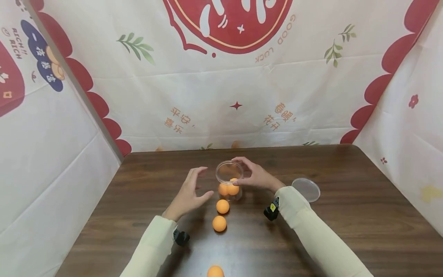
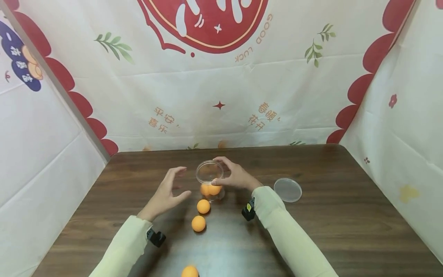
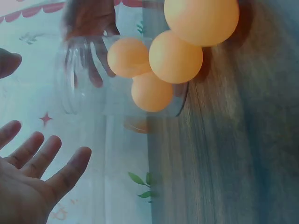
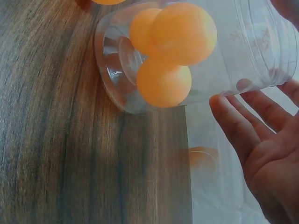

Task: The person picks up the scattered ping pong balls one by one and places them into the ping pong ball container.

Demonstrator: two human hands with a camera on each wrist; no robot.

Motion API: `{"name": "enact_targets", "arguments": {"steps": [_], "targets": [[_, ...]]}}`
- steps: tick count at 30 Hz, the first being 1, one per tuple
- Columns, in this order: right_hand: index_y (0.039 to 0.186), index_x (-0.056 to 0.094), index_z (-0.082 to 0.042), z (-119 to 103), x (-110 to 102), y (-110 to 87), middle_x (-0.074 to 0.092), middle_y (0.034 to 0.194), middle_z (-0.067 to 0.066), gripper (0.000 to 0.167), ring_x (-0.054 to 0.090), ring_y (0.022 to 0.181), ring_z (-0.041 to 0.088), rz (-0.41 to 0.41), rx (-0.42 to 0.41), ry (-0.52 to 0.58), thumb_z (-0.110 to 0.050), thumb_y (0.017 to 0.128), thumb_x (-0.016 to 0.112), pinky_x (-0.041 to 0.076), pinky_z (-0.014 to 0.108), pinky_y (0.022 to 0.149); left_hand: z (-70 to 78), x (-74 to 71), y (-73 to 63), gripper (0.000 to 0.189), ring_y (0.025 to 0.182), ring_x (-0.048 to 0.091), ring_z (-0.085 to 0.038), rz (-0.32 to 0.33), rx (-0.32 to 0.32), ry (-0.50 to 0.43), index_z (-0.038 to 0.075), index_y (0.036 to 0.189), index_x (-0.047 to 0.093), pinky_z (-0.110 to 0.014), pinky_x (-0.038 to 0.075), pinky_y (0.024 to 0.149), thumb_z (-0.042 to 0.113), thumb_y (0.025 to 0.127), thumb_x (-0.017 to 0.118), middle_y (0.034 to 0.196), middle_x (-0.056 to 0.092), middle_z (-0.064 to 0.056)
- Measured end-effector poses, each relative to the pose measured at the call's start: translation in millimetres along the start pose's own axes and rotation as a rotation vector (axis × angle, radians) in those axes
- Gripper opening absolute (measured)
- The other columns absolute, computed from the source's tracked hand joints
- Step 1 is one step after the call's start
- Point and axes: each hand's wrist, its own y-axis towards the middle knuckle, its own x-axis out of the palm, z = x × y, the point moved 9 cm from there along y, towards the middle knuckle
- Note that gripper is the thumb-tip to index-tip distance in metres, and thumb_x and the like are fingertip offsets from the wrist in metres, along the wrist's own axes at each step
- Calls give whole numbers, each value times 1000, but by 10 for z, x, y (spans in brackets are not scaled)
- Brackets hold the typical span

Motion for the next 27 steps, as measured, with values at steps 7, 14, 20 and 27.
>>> {"name": "enact_targets", "arguments": {"steps": [7, 14, 20, 27], "targets": [[138, 42, -17, 31, 6, -4, 52, 135, 17, 69, 49, 125, 35, 16, -1, 10, -22, 80, 77, 44, 52, 98, 248, 34, -293, 57, 112, 53, -25, -29, 96, 39, 9, 132, 45, -35, 53, 83, 14, 82, 73, 125, 51, -7], [138, 42, -17, 10, -25, -19, 53, 134, 15, 70, 50, 125, 33, 22, 4, -13, -24, 79, 78, 42, 52, 100, 532, 250, -518, 53, 107, 56, -18, -187, 86, 64, 10, 128, 48, -32, 51, 87, 21, 82, 72, 120, 53, 0], [137, 42, -17, -19, -46, -51, 54, 133, 12, 69, 51, 124, 31, 19, 18, -23, -24, 79, 78, 45, 50, 97, 868, 450, -774, 54, 89, 53, -6, -341, 196, 336, 17, 124, 54, -20, 47, 75, 39, 79, 73, 112, 52, 6], [136, 42, -19, -4, -28, -32, 53, 135, 13, 69, 49, 126, 32, 12, 32, -16, -25, 78, 79, 43, 51, 99, 940, 852, -1142, 34, 87, 50, -2, -632, 308, 474, 31, 125, 54, -12, 39, 63, 37, 92, 61, 115, 51, 7]]}}
